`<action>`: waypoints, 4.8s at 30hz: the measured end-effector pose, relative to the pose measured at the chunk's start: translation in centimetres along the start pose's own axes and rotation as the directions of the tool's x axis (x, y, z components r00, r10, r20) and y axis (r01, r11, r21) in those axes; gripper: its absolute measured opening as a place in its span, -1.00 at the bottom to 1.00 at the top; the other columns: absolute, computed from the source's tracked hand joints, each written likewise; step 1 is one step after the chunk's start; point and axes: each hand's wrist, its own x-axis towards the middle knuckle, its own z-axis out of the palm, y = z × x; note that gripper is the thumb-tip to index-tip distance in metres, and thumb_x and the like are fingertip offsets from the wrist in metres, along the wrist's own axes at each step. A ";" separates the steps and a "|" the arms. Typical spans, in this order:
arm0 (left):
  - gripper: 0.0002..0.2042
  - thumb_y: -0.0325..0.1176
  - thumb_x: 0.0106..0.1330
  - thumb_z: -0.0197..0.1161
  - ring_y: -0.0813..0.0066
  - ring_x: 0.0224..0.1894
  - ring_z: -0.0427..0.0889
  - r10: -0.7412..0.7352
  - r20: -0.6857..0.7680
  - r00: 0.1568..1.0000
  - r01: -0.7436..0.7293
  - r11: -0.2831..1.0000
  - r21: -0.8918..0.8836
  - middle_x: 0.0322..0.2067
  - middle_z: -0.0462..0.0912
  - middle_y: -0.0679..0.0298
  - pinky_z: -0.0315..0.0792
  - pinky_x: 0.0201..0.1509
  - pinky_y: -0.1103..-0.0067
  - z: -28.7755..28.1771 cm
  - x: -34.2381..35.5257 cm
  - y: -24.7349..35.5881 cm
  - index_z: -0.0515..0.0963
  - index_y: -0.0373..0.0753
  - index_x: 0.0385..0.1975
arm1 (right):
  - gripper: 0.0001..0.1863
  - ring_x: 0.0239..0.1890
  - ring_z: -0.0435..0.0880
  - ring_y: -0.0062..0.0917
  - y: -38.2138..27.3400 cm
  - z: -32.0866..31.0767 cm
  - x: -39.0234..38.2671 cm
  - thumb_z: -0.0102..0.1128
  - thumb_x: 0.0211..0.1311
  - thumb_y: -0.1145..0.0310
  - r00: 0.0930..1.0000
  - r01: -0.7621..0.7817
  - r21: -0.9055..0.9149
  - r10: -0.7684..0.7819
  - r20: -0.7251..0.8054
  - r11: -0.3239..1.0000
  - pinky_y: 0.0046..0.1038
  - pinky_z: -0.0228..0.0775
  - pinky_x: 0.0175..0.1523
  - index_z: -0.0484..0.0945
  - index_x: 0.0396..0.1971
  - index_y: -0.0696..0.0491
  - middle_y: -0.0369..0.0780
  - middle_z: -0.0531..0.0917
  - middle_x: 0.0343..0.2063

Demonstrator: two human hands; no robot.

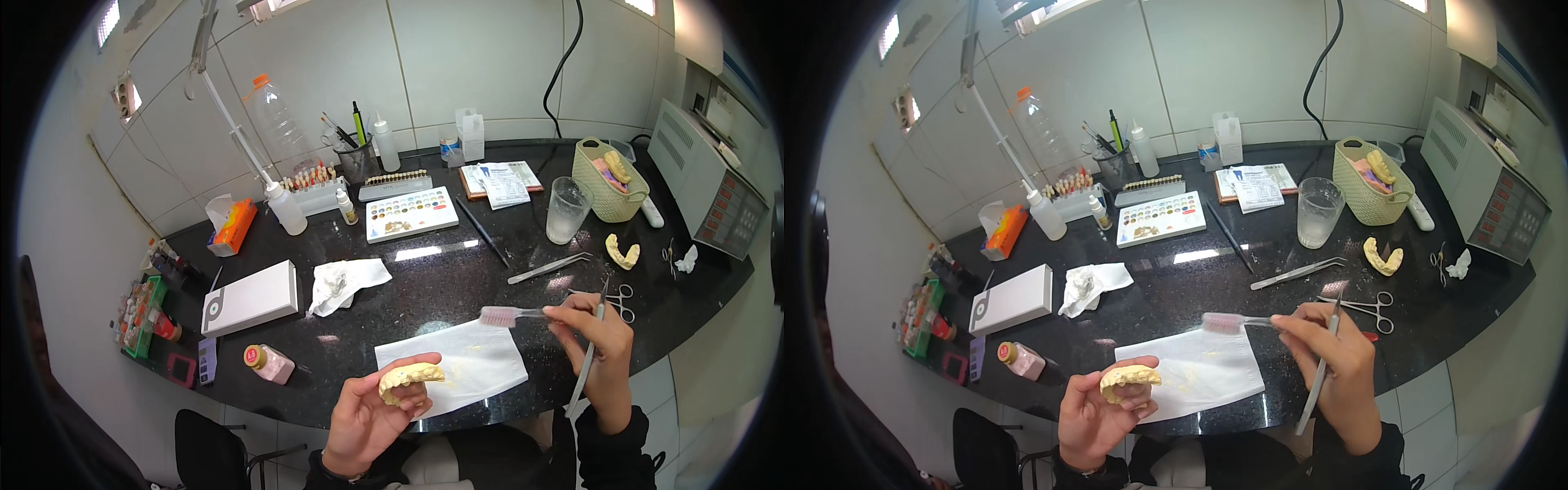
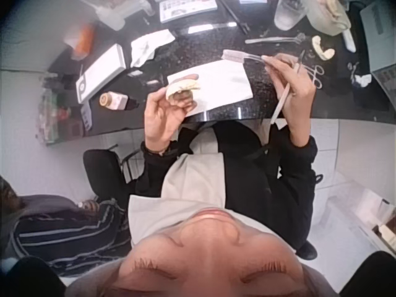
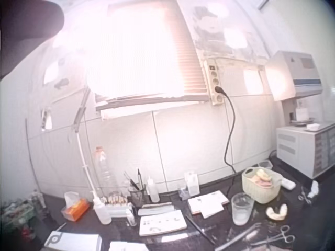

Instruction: The person holds a yellow dental cast, applies a liquid using a brush, and then uses a metal tool to scrape and refine the surface of the cast while it rests on a paper towel.

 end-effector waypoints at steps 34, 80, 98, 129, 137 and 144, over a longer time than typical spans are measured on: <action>-0.37 -0.25 0.21 0.10 0.32 0.00 0.45 0.147 0.003 0.989 -0.145 0.976 0.165 -0.07 0.42 0.02 -0.03 0.41 0.20 2.0 0.3 -2.2 0.03 -0.39 0.23 | -0.75 -0.67 0.31 -0.80 2.5 -0.8 -4.9 0.23 0.16 0.38 0.785 -0.365 0.601 0.583 -0.212 0.711 -0.74 0.16 -0.62 0.30 -0.43 0.09 -0.33 0.37 -0.61; -0.50 -0.13 0.47 -0.25 0.32 0.01 0.50 0.032 0.011 0.999 -0.034 0.975 0.222 -0.06 0.46 0.07 0.47 -0.03 0.51 3.3 -0.2 -3.4 0.06 -0.37 0.27 | -0.59 -0.43 0.64 -0.48 -2.9 3.7 -3.1 0.28 0.06 0.20 0.986 -0.162 0.577 0.150 0.068 0.800 -0.52 0.41 -0.31 0.55 -0.20 0.20 -0.16 0.63 -0.48; -0.51 -0.24 0.46 -0.19 0.44 0.07 0.38 0.151 0.138 0.979 -0.204 0.773 0.601 0.05 0.38 0.10 0.18 0.21 0.55 2.2 -0.5 -2.8 0.05 -0.41 0.29 | -0.90 -0.14 0.61 -0.27 -2.8 5.0 -4.5 0.32 0.03 0.46 0.928 -0.289 0.900 0.325 0.180 0.326 -0.06 0.00 0.29 0.57 -0.48 0.13 -0.18 0.65 -0.55; -0.52 -0.22 0.47 -0.19 0.37 0.17 0.33 0.211 0.057 0.976 -0.202 0.770 0.605 0.15 0.30 0.06 0.17 0.25 0.54 2.3 -0.3 -2.8 0.12 -0.44 0.25 | -0.92 -0.17 0.68 -0.23 -3.4 6.7 -3.5 0.33 -0.05 0.47 0.959 -0.274 0.794 0.217 0.183 0.543 0.06 -0.10 0.34 0.59 -0.54 0.11 -0.13 0.68 -0.60; -0.51 -0.21 0.47 -0.19 0.39 0.15 0.34 0.191 0.049 0.980 -0.184 0.799 0.572 0.14 0.31 0.06 0.21 0.23 0.55 2.3 -0.3 -2.8 0.09 -0.43 0.26 | -0.86 -0.06 0.64 -0.29 -2.6 6.4 -3.6 0.35 -0.03 0.56 0.963 -0.266 0.776 0.114 0.245 0.572 0.13 -0.26 0.36 0.63 -0.41 0.11 -0.16 0.71 -0.41; -0.50 -0.22 0.47 -0.19 0.38 0.17 0.35 0.180 0.058 0.982 -0.187 0.877 0.443 0.16 0.28 0.06 0.23 0.22 0.54 2.4 -0.2 -3.2 0.06 -0.43 0.27 | -0.92 -0.12 0.66 -0.24 -3.2 6.3 -3.6 0.33 -0.04 0.52 0.957 -0.286 0.791 0.205 0.206 0.541 0.07 -0.32 0.38 0.61 -0.50 0.10 -0.15 0.68 -0.58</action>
